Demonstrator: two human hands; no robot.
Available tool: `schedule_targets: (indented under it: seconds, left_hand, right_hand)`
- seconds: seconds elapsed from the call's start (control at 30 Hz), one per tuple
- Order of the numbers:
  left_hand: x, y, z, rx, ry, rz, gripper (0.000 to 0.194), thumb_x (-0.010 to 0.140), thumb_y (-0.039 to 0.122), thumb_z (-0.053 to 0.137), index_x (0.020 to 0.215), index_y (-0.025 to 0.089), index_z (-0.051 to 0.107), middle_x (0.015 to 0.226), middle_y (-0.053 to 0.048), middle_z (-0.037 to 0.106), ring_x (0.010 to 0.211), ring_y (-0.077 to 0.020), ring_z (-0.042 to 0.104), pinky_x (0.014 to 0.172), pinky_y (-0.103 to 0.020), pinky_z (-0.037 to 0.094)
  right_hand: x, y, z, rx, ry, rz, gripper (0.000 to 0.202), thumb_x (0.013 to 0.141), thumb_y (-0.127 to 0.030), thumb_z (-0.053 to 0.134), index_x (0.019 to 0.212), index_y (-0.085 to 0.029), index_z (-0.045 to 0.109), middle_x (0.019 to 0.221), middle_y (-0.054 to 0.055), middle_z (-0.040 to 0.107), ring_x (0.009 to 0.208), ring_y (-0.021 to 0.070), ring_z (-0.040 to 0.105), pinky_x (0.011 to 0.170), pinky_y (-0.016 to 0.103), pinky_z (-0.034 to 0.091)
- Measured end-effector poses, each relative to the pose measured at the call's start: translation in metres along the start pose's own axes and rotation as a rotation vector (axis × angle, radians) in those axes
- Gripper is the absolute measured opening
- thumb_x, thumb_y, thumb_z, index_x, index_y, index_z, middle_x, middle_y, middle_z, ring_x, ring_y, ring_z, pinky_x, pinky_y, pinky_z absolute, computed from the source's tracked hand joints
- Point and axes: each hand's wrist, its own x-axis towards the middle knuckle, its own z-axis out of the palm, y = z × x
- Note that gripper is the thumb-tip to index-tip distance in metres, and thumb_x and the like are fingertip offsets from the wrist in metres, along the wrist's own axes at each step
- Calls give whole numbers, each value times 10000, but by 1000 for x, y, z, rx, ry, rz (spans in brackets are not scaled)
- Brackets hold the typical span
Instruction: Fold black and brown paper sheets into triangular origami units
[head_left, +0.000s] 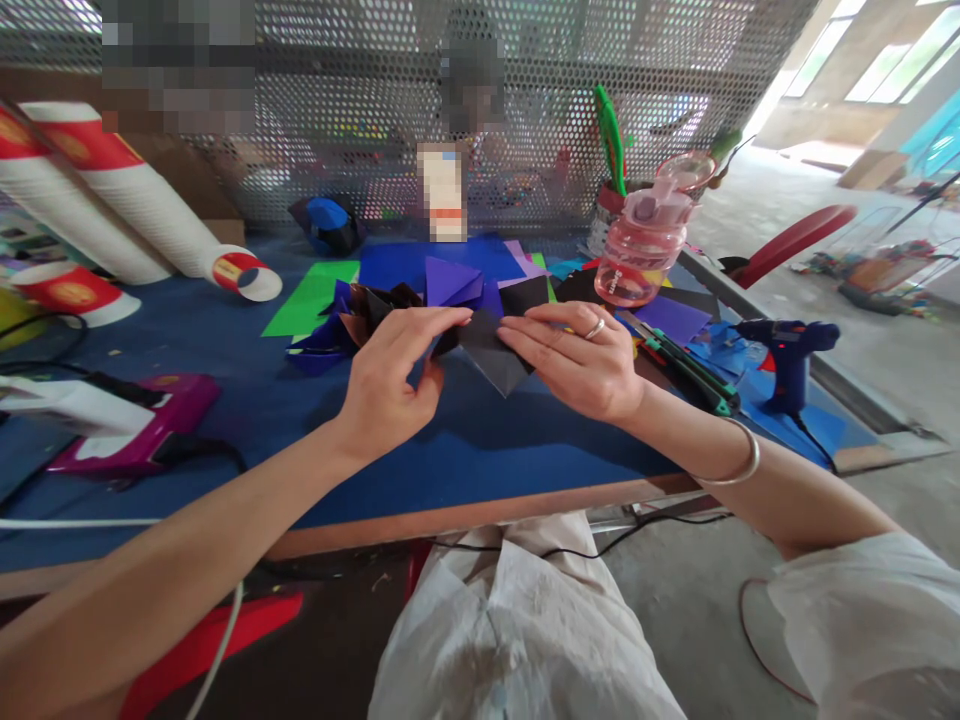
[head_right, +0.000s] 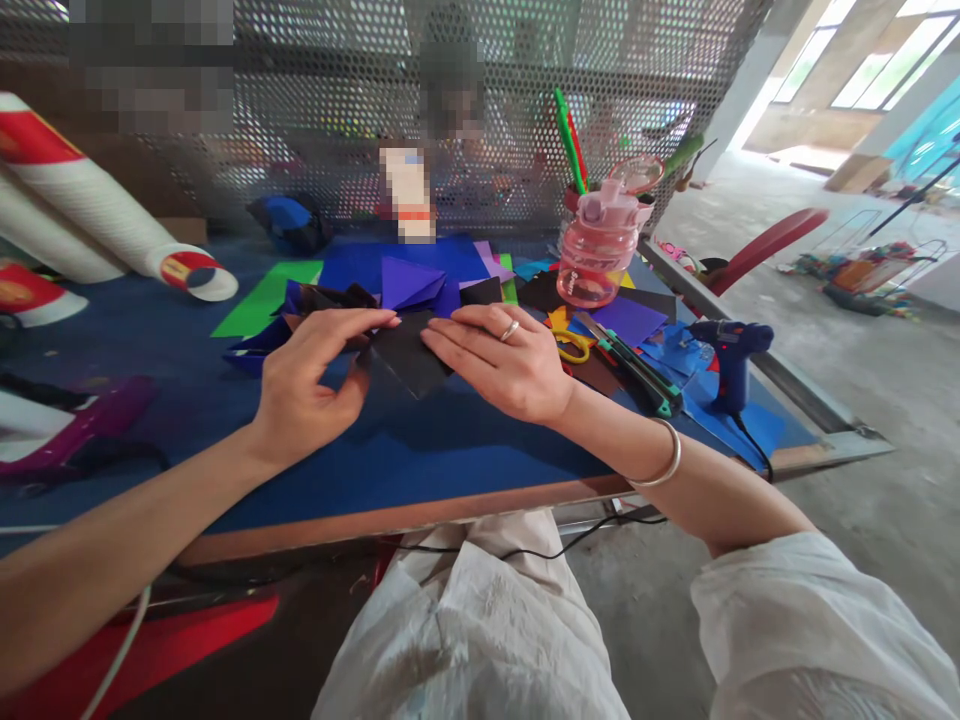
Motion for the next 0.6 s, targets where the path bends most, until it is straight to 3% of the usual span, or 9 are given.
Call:
schedule_targets:
  seconds: [0.1,0.2,0.3,0.4,0.5,0.6]
  left_hand:
    - [-2,-12,0,-23,-80,42,495,829,-11,441,1158,235,717,1234,-48,727,1193,-223,649,1066,-416,508]
    - [-9,-25,0,-83,-297,74,436,819,21,465,996,268,778,1137,-34,771,1132,-231,685,1032,-428,535]
    - [-23,-33,-4,-117,-477,50,435,826,46,477,991,285,799,1107,-33,791,1046,-232,730,976,-409,575]
    - [-34,-31,-11,-120,-533,9,465,839,58,477,1114,274,784,1227,-47,763,1091,-237,738,984,-378,592]
    - [-38,-24,-17,-94,-537,58,482,815,89,530,1224,234,739,1295,-81,732,1148,-257,723,1031,-387,579]
    - [-38,-18,-18,-60,-504,86,408,837,158,599,1214,226,737,1262,-95,746,1124,-272,733,1021,-408,588]
  right_hand:
    - [-2,-1,2,9,-79,-144,303,997,-119,553,1270,-156,681,1223,59,767,1148,202,697,925,354,604]
    - [-6,-6,5,118,-202,-259,246,1018,-127,521,1162,-95,718,1177,75,781,1142,198,710,956,336,613]
    - [-10,-12,7,225,-287,-292,257,1037,-142,489,1098,-106,737,1105,84,798,1096,180,734,948,329,625]
    - [-13,-15,4,277,-326,-265,212,1019,-166,544,1059,-106,744,1077,98,802,1051,187,751,920,335,643]
    - [-13,-16,0,318,-347,-236,168,981,-140,602,1030,-68,746,1031,116,806,1002,214,767,882,347,659]
    - [-12,-19,-4,338,-366,-222,158,966,-125,614,1022,-68,751,1007,111,807,977,214,772,859,335,664]
